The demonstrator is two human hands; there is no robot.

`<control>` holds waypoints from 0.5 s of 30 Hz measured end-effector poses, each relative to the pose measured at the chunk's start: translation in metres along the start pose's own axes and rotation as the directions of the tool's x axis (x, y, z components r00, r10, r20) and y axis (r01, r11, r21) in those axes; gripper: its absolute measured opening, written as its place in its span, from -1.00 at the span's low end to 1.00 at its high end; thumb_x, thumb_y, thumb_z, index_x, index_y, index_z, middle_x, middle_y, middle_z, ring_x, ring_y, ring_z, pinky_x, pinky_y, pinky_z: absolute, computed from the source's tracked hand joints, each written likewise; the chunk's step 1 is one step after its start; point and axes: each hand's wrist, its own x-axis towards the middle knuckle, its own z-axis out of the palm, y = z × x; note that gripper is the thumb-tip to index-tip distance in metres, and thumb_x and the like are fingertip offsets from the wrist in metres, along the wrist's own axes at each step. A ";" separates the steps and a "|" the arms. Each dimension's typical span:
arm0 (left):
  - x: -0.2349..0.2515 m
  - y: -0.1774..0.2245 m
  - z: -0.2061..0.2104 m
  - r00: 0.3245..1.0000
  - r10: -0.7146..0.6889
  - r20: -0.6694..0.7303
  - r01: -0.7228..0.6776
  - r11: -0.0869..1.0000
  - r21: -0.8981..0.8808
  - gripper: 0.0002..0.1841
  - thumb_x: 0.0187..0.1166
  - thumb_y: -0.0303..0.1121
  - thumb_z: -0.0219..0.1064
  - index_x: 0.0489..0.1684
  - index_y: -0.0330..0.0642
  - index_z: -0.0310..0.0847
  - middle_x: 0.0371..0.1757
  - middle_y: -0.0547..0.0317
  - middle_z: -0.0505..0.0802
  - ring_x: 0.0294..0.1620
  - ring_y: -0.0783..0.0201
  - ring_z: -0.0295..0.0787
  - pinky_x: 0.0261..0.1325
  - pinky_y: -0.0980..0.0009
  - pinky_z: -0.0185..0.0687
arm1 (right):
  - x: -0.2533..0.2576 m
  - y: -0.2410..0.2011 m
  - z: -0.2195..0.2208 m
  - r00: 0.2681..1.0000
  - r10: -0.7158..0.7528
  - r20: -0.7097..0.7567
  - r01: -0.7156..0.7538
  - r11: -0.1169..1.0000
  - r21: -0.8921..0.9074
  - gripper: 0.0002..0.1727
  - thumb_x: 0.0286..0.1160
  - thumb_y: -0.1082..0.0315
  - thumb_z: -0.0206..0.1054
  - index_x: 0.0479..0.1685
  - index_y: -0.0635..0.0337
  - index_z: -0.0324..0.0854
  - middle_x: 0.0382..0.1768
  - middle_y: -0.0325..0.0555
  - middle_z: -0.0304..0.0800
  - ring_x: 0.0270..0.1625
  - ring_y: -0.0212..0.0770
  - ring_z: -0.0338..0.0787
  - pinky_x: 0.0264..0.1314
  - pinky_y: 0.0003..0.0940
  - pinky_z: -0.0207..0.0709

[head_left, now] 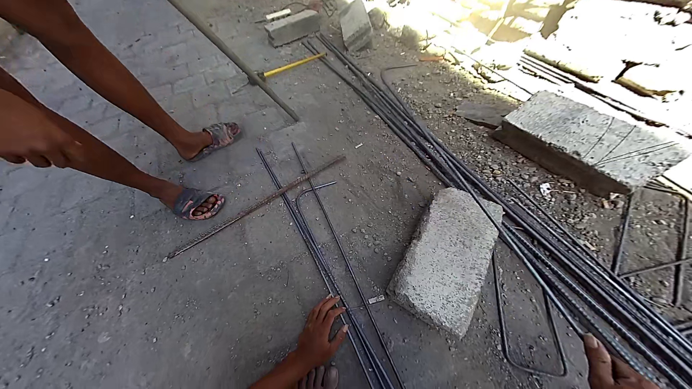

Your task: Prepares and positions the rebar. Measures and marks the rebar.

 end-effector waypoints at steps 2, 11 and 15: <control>0.001 0.002 -0.002 1.000 -0.005 0.011 0.005 1.000 -0.008 -0.53 0.75 0.08 0.10 0.40 0.03 0.67 0.66 0.09 0.61 0.79 0.06 0.33 0.76 0.12 0.26 | 0.001 0.000 0.014 0.997 -0.013 0.077 0.012 1.000 0.007 -0.05 0.82 -0.29 -0.32 -0.12 0.52 0.69 -0.13 0.48 0.80 0.05 0.42 0.82 0.10 0.44 0.51; 0.002 0.003 -0.008 0.999 -0.019 0.045 0.020 1.000 -0.019 -0.53 0.75 0.06 0.11 0.40 0.00 0.66 0.68 0.08 0.59 0.80 0.05 0.30 0.76 0.12 0.24 | -0.034 -0.016 0.050 0.966 -0.157 -0.205 0.186 0.974 0.131 -0.35 0.73 -0.03 0.15 0.40 0.45 0.58 0.43 0.59 0.53 0.55 0.50 0.50 0.62 0.25 0.32; 0.002 0.003 -0.008 0.999 -0.015 0.035 0.016 1.000 -0.015 -0.53 0.76 0.06 0.11 0.39 0.00 0.67 0.66 0.08 0.60 0.80 0.06 0.30 0.77 0.15 0.22 | -0.063 -0.040 0.068 0.887 -0.239 -0.395 0.311 0.942 0.127 -0.49 0.71 0.10 0.20 0.29 0.41 0.67 0.41 0.48 0.61 0.57 0.44 0.52 0.68 0.20 0.29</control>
